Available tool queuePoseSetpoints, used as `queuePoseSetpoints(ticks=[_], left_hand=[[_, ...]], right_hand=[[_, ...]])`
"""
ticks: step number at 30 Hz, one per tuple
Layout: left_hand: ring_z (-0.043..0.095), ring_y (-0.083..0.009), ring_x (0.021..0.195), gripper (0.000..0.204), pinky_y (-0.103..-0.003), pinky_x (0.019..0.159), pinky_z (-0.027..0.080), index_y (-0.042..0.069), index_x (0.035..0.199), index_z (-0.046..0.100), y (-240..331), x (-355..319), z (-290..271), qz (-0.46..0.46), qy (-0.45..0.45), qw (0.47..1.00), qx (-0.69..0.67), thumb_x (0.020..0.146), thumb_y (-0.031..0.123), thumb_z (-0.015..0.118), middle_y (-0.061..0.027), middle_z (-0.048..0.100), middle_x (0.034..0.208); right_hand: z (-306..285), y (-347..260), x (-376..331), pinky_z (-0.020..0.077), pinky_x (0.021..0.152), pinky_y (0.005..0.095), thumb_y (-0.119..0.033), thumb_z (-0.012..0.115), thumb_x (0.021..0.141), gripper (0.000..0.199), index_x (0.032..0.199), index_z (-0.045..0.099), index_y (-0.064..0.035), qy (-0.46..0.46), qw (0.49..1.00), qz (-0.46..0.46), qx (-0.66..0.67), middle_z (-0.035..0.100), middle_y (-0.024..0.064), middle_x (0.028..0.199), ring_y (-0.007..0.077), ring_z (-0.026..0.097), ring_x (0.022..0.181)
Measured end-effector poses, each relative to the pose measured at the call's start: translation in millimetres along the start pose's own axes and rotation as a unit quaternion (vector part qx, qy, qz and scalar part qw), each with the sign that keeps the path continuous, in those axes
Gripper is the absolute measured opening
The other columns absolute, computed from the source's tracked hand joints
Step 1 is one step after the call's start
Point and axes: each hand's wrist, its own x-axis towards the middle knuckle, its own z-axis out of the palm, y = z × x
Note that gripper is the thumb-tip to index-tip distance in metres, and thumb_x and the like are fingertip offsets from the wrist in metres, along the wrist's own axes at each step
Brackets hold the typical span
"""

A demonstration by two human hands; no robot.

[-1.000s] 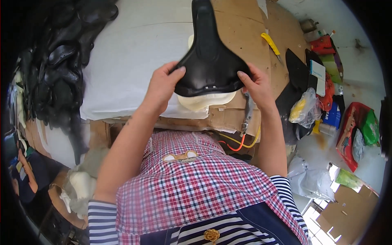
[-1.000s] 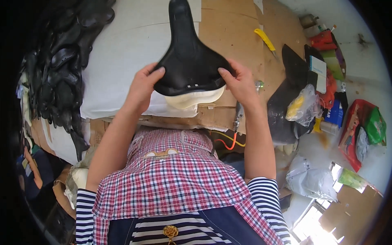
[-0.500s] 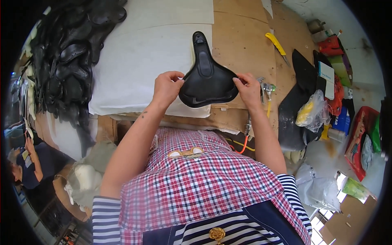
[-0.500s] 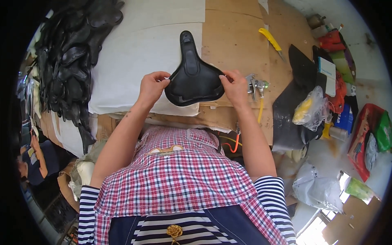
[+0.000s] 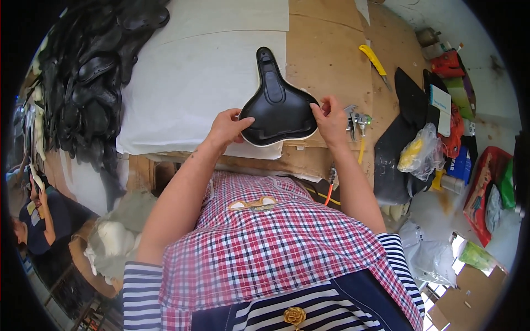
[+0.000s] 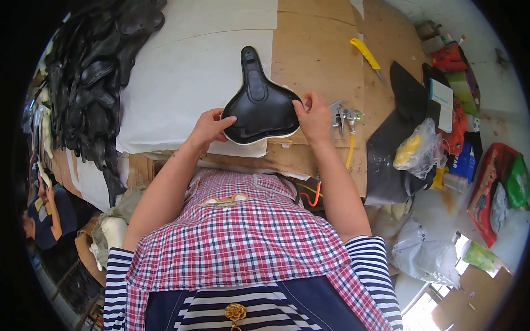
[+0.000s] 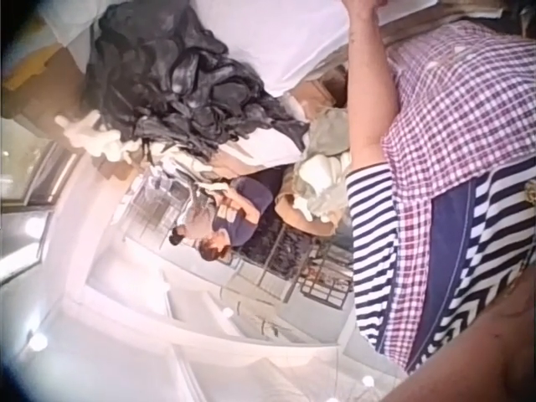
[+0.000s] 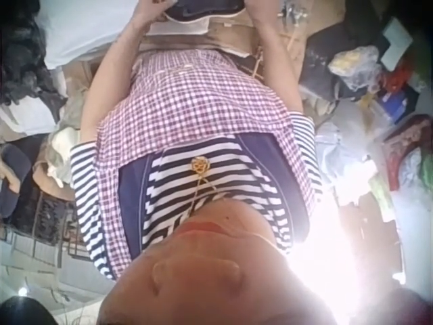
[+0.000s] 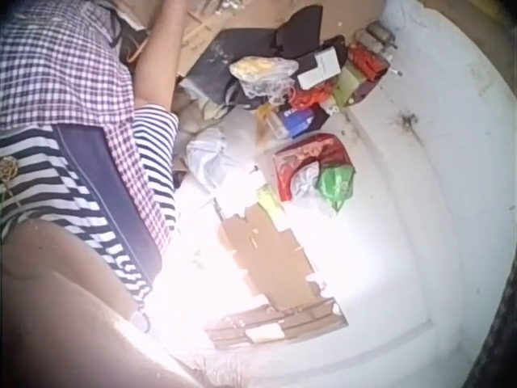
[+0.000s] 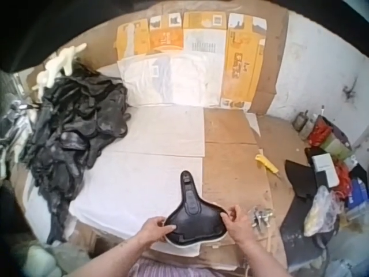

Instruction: The recorder unpacks foam bicycle seat cores from a sack, organizes them on a workbench, and uses a spray gun to apply adhesive or prepare them for final assembly.

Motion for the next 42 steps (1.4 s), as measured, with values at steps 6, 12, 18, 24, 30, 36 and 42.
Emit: queuePoseSetpoints(ticks=[6,12,18,24,30,36,42], left_hand=[[0.060,-0.0139,0.065,0.041,-0.025,0.047,0.046,0.000,0.117,0.054,0,0,4,-0.004,-0.041,0.993,-0.111,0.079,0.006,0.066,-0.0068,0.060,0.084],[0.059,-0.0135,0.076,0.048,-0.029,0.059,0.047,0.006,0.120,0.054,0,-5,1,0.014,-0.071,0.996,-0.056,0.074,0.010,0.070,-0.0043,0.062,0.088],[0.054,-0.0149,0.092,0.060,-0.031,0.076,0.045,0.003,0.120,0.051,20,36,-13,0.042,-0.072,0.990,-0.116,0.074,0.035,0.072,-0.0066,0.060,0.102],[0.057,-0.0239,0.095,0.055,-0.035,0.080,0.049,0.007,0.120,0.046,60,72,-1,0.000,-0.131,0.935,-0.329,0.078,0.031,0.070,-0.0113,0.056,0.108],[0.061,-0.0331,0.094,0.058,-0.047,0.079,0.053,0.014,0.127,0.039,67,56,16,0.126,-0.135,0.884,-0.429,0.077,0.014,0.069,-0.0125,0.054,0.108],[0.063,-0.0304,0.087,0.042,-0.043,0.074,0.055,0.010,0.114,0.051,70,51,17,0.147,-0.125,0.877,-0.439,0.076,0.007,0.069,-0.0096,0.057,0.100],[0.062,-0.0283,0.088,0.038,-0.040,0.075,0.054,0.009,0.110,0.051,72,48,17,0.174,-0.136,0.876,-0.429,0.077,0.006,0.067,-0.0092,0.058,0.097]], right_hand=[[11,17,-3,0.0481,0.073,0.0363,-0.043,0.059,0.083,0.044,0.099,0.062,-0.0022,-0.123,0.988,0.050,0.083,0.065,0.0167,0.088,0.0296,0.063,0.081],[8,11,-6,0.0473,0.076,0.0314,-0.037,0.064,0.082,0.042,0.103,0.063,-0.0010,-0.180,0.965,0.116,0.154,0.067,0.0117,0.089,0.0196,0.062,0.082],[-7,-2,-14,0.0470,0.074,0.0262,-0.032,0.067,0.081,0.038,0.102,0.064,-0.0002,-0.191,0.933,0.180,0.246,0.066,0.0037,0.088,0.0107,0.058,0.081],[-11,-5,-23,0.0468,0.075,0.0247,-0.026,0.070,0.080,0.036,0.105,0.062,-0.0007,-0.231,0.938,0.141,0.218,0.065,0.0028,0.089,0.0091,0.058,0.082],[-7,8,-41,0.0463,0.073,0.0227,-0.022,0.072,0.079,0.034,0.104,0.061,-0.0020,-0.220,0.933,0.121,0.259,0.063,0.0009,0.086,0.0081,0.057,0.080],[-9,9,-40,0.0454,0.075,0.0231,-0.021,0.071,0.079,0.033,0.104,0.061,-0.0032,-0.221,0.934,0.107,0.260,0.062,0.0007,0.088,0.0085,0.056,0.082],[-9,8,-42,0.0452,0.075,0.0234,-0.020,0.070,0.079,0.031,0.103,0.060,-0.0027,-0.219,0.928,0.120,0.278,0.061,0.0010,0.088,0.0088,0.056,0.083]])
